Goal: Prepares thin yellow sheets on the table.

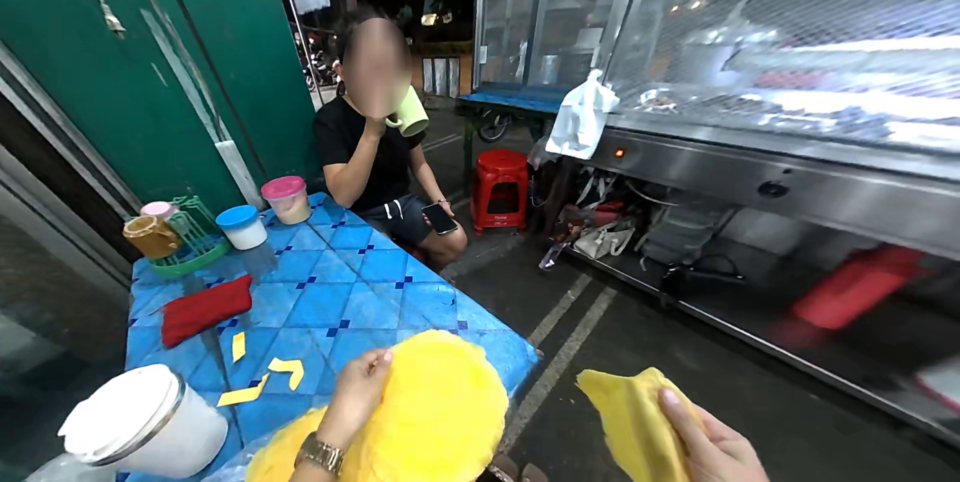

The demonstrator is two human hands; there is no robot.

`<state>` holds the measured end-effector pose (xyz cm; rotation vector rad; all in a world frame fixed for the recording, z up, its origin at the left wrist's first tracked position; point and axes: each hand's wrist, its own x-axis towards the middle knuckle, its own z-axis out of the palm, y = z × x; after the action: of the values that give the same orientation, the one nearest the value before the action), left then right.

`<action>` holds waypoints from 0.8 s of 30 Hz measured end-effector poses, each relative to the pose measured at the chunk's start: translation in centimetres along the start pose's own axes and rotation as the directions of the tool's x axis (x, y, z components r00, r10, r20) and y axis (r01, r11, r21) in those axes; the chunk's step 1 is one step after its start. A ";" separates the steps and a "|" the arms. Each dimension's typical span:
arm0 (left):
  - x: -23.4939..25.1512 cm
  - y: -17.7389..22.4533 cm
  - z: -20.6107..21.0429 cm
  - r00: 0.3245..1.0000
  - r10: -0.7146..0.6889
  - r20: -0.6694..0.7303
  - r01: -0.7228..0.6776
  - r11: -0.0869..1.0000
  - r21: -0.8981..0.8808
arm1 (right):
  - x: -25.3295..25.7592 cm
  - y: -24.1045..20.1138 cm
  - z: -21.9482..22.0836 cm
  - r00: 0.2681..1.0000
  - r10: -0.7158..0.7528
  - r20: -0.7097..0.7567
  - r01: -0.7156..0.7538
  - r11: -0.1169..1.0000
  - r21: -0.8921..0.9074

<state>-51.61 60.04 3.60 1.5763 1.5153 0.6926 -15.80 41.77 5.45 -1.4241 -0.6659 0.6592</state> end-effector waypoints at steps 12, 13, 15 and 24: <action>-6.2 -3.9 -5.2 0.982 0.048 -0.185 -0.024 0.991 0.131 | -0.6 -5.9 11.9 0.842 -0.171 0.512 0.072 0.976 0.207; -6.9 -4.2 -5.8 0.978 0.053 -0.203 -0.024 0.989 0.144 | -0.7 -6.5 13.2 0.838 -0.164 0.520 0.031 0.967 0.254; -8.0 -4.9 -6.7 0.971 0.066 -0.228 -0.032 0.988 0.150 | -0.5 -6.7 15.5 0.845 -0.111 0.522 -0.055 0.955 0.293; -9.8 -6.9 -8.1 0.966 0.028 -0.255 0.015 0.986 0.167 | 2.5 4.0 18.1 0.805 0.151 0.574 0.226 0.817 -0.530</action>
<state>-63.27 51.50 3.32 1.6664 1.7991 0.8166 -27.90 55.70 2.17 -1.7584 -1.5025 0.9365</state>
